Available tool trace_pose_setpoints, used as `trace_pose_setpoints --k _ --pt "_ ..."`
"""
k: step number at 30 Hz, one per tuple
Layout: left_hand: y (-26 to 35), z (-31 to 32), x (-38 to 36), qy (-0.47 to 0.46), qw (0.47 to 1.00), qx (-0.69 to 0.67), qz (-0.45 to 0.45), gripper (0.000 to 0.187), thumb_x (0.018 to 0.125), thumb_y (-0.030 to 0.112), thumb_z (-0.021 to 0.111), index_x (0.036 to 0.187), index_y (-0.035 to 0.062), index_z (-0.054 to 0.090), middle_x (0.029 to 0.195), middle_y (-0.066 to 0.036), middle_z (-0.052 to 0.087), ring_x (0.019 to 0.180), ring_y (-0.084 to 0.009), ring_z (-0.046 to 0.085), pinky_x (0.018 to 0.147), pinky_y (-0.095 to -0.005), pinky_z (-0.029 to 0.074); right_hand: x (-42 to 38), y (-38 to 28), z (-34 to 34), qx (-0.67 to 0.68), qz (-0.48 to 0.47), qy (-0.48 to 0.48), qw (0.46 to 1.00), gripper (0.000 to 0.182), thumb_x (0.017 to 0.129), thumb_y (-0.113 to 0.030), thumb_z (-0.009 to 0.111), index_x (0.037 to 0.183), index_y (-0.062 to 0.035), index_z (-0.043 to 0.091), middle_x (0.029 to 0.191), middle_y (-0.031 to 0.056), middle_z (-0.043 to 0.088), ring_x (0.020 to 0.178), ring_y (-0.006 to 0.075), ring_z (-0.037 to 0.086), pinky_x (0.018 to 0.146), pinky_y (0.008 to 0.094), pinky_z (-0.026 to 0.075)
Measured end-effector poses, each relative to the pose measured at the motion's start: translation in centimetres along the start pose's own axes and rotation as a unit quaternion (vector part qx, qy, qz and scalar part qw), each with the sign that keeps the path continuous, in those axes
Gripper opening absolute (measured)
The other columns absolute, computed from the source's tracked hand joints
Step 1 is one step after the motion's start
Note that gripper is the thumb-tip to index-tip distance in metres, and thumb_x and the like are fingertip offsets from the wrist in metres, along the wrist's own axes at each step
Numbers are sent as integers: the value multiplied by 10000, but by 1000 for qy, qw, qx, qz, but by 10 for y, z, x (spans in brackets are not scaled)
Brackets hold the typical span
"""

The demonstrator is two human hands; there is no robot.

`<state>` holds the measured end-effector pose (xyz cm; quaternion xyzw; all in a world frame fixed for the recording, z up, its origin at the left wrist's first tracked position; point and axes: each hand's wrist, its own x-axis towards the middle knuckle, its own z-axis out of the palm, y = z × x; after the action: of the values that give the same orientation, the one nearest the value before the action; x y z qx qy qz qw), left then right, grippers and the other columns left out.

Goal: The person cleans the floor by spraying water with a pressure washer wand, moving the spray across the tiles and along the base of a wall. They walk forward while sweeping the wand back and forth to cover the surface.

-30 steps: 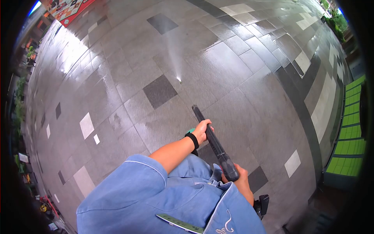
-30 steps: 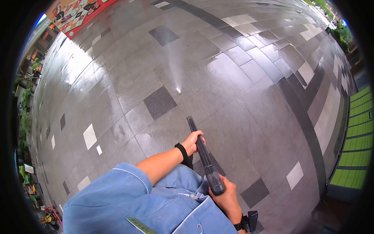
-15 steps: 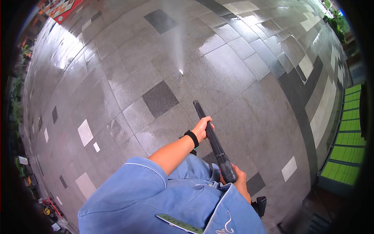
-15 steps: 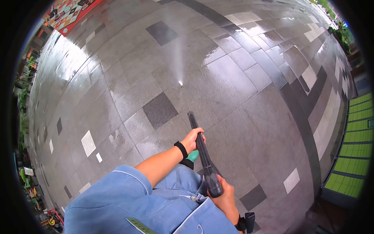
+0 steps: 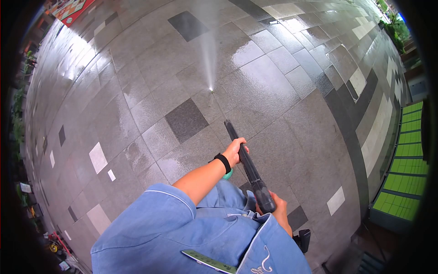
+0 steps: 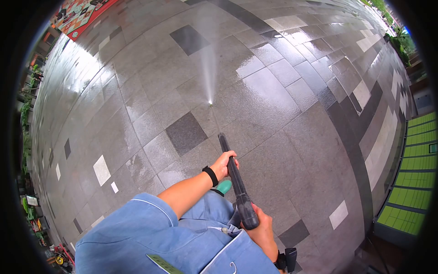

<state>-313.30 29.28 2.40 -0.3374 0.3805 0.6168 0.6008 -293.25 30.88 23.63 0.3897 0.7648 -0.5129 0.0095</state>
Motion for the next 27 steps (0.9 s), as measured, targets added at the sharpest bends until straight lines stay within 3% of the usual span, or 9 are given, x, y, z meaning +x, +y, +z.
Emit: trace_pose_setpoints --k 11,15,17,19,21,23,25,26,27 --pt "-16 1 1 12 1000 -5 17 186 686 131 540 779 43 405 544 -78 462 459 -198 488 432 -346 427 -15 20 -2 31 14 15 999 474 574 -47 669 1022 25 533 807 188 610 772 269 619 665 296 461" --pt "-39 -13 -8 5 999 -25 40 183 698 123 556 791 43 420 560 -85 460 474 -194 488 458 -345 442 -31 29 -14 28 12 10 999 458 596 -85 681 1015 29 535 775 152 613 728 214 618 664 276 453" --pt "-56 -31 -19 51 996 -35 70 196 704 136 560 797 45 413 589 -77 446 488 -193 481 469 -342 447 -39 40 -26 41 6 -73 996 441 601 -103 686 997 26 544 754 121 612 692 169 596 666 263 447" --pt "-74 -48 -41 105 991 -54 58 198 701 126 551 801 36 405 610 -90 438 520 -204 481 490 -352 452 -48 57 -33 47 -11 -81 996 429 598 -118 696 980 17 553 754 99 609 690 142 573 671 255 439" --pt "-98 -61 -57 139 988 -65 29 199 698 115 536 812 27 399 644 -106 428 544 -217 478 506 -364 452 -65 76 -37 74 18 -104 992 264 604 -87 697 831 -11 586 677 25 570 630 81 495 582 235 410" --pt "-135 -76 -50 160 984 -70 19 219 693 100 525 849 6 405 729 -131 436 572 -239 489 527 -397 457 -103 92 -39 96 37 -93 990 271 598 -62 696 839 -11 583 684 17 569 631 73 496 577 222 406" --pt "-183 -57 -55 192 980 10 40 289 699 100 537 925 -26 409 832 -144 439 618 -260 513 544 -431 463 -160 120 -36 137 118 -49 982 435 573 -111 722 965 -4 565 819 75 613 730 103 547 690 250 434" --pt "-206 -41 -60 151 987 41 17 319 702 99 543 963 -31 412 869 -148 440 641 -273 521 547 -449 464 -187 114 -30 134 86 20 987 416 568 -95 725 944 -9 569 803 79 610 717 110 551 686 260 437" --pt "-233 -25 -61 112 991 71 -9 351 705 97 548 1001 -36 415 906 -152 441 663 -286 529 549 -466 464 -217 121 -24 95 119 62 986 392 570 -83 722 921 -6 565 781 82 606 703 122 552 681 266 439"
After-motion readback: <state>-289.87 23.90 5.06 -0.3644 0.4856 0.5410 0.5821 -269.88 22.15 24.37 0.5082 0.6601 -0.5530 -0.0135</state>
